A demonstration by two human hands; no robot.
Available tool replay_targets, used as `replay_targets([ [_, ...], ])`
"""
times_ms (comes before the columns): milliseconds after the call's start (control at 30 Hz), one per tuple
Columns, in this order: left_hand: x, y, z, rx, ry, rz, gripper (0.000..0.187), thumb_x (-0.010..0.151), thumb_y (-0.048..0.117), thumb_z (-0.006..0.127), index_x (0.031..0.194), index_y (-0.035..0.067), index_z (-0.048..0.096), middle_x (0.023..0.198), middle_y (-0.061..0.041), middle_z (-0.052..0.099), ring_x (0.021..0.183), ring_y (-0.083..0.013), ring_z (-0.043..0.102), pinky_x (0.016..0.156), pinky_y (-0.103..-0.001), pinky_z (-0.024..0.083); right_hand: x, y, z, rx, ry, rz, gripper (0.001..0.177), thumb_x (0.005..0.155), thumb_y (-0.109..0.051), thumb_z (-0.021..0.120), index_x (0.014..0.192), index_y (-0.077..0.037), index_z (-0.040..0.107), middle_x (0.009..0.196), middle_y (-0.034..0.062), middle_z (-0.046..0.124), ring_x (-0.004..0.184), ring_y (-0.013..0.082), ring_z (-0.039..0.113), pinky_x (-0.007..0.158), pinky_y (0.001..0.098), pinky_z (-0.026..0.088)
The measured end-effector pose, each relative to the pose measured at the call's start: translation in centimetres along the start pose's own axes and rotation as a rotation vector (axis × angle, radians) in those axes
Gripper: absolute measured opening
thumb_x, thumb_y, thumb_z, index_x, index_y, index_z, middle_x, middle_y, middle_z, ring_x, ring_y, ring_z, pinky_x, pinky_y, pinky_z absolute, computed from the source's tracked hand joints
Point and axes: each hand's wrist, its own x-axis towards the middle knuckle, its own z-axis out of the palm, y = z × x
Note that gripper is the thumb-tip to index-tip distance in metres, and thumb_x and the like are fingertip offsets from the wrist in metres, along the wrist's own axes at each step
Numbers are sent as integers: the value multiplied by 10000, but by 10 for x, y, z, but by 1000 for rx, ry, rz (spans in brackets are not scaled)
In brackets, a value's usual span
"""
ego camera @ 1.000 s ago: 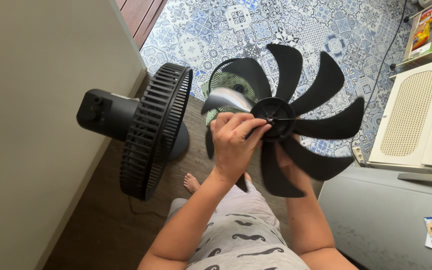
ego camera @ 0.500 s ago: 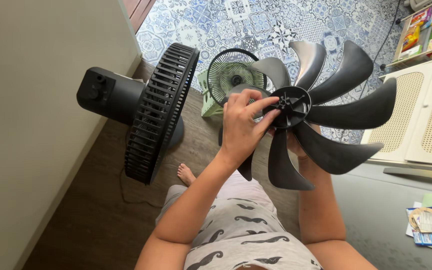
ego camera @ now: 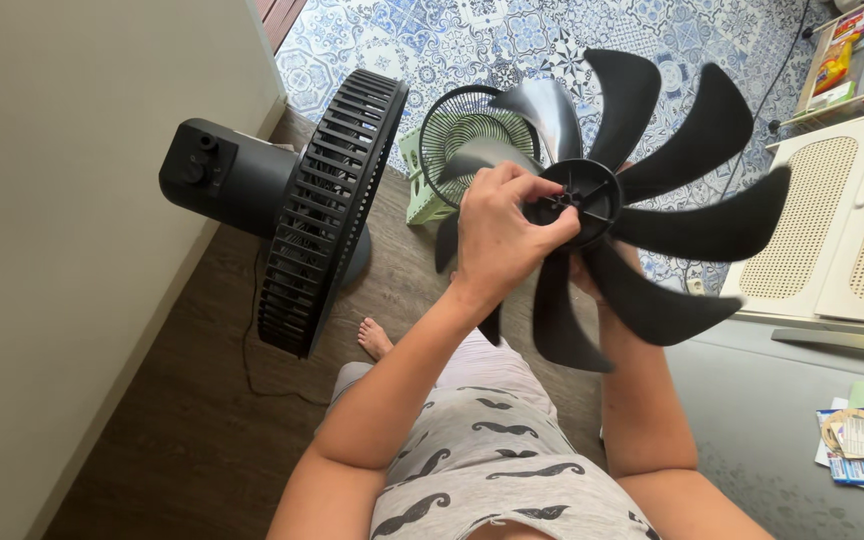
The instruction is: The person assembles a standing fan by attaching the fan blade to the motor, securing the front grille, and then attaching the rear grille. They plug the fan into a wall socket and turn it on to test operation.
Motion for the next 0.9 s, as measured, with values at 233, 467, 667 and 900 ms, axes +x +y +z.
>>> replay_targets([
  [233, -8, -8, 1, -104, 159, -27, 236, 744, 213, 788, 917, 56, 761, 922, -50, 703, 809, -196, 735, 757, -311, 584, -3, 18, -9, -208, 62, -40, 332, 1067, -171, 610, 1326, 34, 580, 1190, 138, 665, 1027, 221, 674, 852, 304, 558],
  [467, -28, -60, 4, -259, 149, -169, 235, 753, 176, 810, 935, 33, 770, 924, -41, 726, 792, -148, 743, 726, -275, 587, 7, 30, 3, -624, -17, -12, 354, 1025, -154, 653, 1336, 7, 600, 1244, 88, 658, 1111, 170, 641, 941, 302, 531],
  [667, -60, -148, -6, -392, 111, -178, 235, 830, 103, 798, 1047, 31, 744, 1026, -44, 718, 935, -132, 730, 851, -276, 590, 41, 94, -22, -489, -109, 85, 406, 1007, -125, 690, 1379, 5, 590, 1294, 73, 639, 1178, 156, 608, 1013, 310, 511],
  [900, -95, -240, -30, -830, 78, -445, 276, 932, 143, 774, 1169, 26, 695, 1036, -28, 716, 953, -101, 677, 829, -253, 568, 62, 167, -37, -667, -139, 303, 452, 921, -99, 722, 1335, 43, 612, 1236, 93, 670, 1089, 182, 634, 936, 344, 543],
])
